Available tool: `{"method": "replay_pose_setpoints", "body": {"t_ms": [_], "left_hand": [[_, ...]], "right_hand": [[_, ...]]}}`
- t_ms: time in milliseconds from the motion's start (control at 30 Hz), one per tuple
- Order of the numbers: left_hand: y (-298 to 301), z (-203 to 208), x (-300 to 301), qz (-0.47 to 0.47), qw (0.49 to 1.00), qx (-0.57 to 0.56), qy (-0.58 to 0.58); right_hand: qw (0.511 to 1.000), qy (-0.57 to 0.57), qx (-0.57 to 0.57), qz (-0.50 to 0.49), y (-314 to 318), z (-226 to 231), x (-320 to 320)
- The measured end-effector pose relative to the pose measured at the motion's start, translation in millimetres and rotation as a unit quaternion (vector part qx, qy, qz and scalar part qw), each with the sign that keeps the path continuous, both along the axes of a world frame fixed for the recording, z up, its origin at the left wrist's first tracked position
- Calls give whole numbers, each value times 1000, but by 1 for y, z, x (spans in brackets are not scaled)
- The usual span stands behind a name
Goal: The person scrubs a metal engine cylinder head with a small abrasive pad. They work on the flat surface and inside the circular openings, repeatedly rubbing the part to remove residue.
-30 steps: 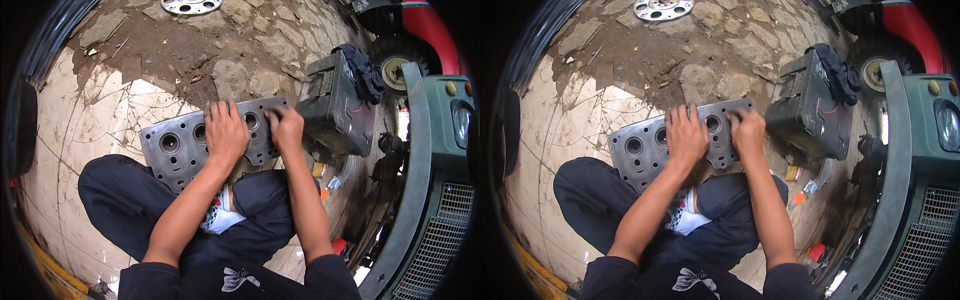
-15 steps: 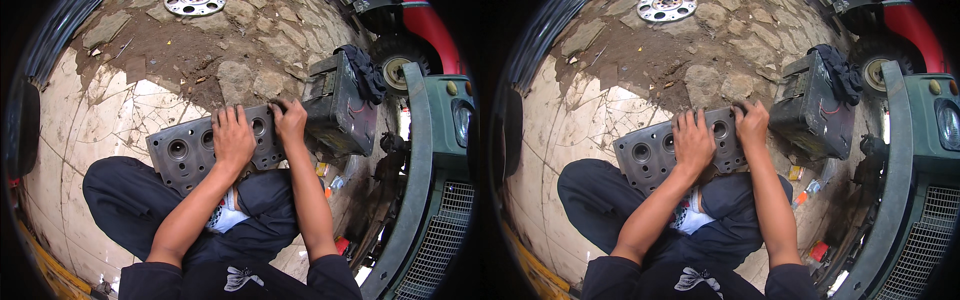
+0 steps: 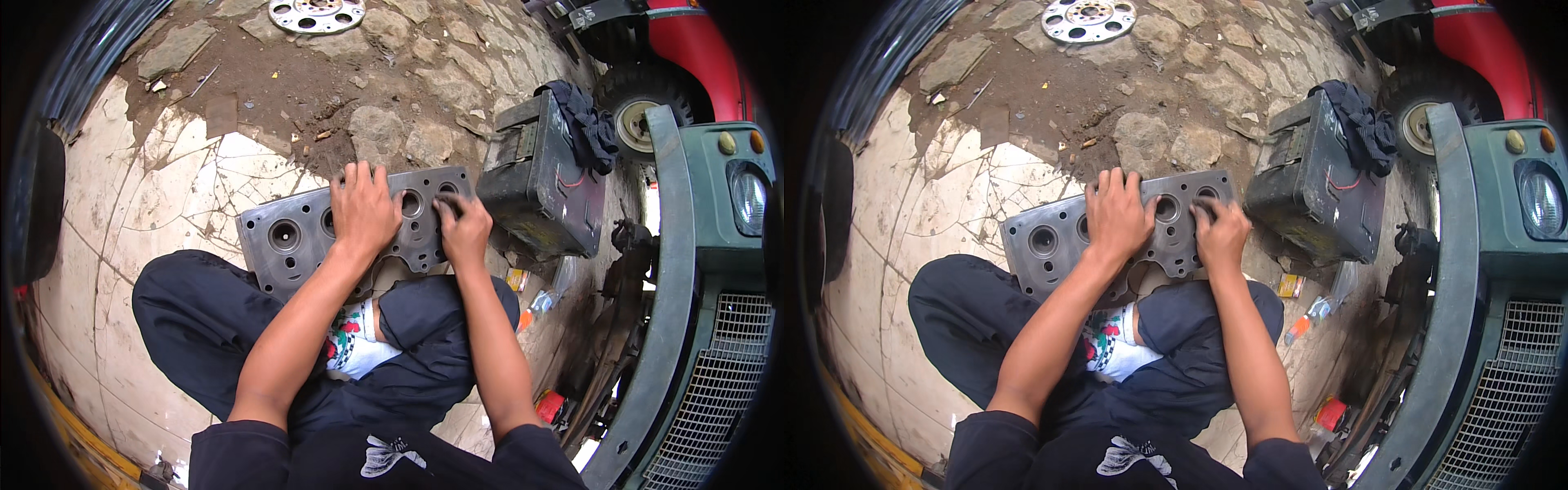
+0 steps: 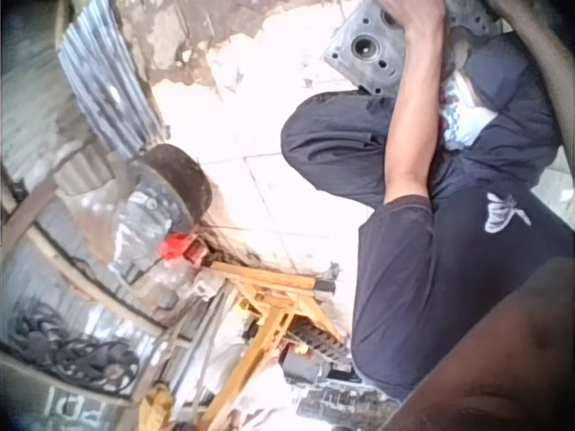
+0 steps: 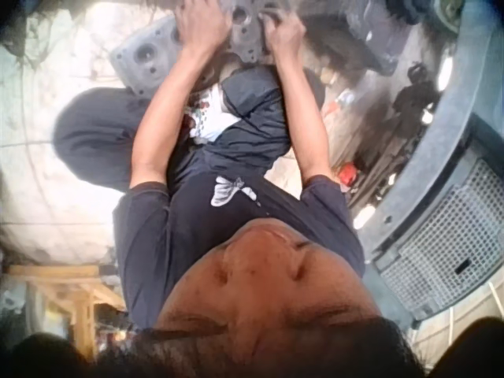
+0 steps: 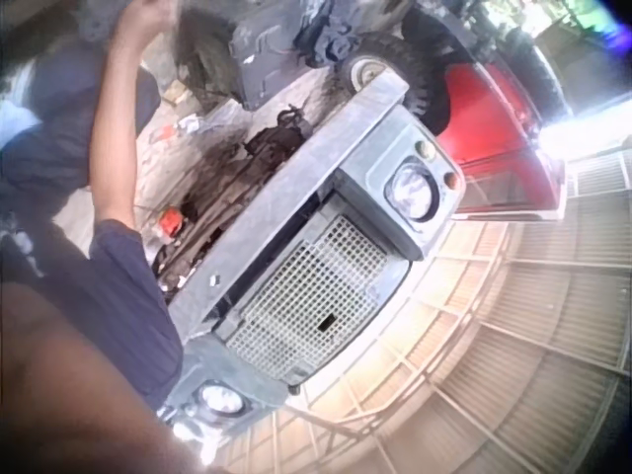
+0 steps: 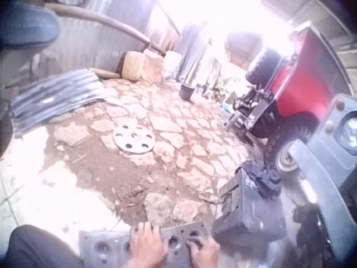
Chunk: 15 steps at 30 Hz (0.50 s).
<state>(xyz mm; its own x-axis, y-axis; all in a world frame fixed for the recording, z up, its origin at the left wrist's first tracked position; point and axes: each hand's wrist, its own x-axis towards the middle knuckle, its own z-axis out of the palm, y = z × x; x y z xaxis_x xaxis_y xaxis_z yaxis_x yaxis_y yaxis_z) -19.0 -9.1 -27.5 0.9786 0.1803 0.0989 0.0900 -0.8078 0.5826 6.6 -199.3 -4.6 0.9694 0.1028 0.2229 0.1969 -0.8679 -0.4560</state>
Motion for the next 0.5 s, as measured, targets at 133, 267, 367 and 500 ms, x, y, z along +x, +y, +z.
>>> {"method": "replay_pose_setpoints", "body": {"t_ms": [133,267,367,500], "left_hand": [[-7,-8,1,11,996,31,-79],[-4,-15,4,11,997,29,-76],[3,-16,8,21,997,26,-65],[-5,-14,6,22,997,35,-70]], "right_hand": [[999,-33,-39,0,1,1,16],[998,-29,-42,-45,22,2,42],[998,-1,-36,-50,15,-1,4],[996,-6,-74,-52,13,5,12]]}}
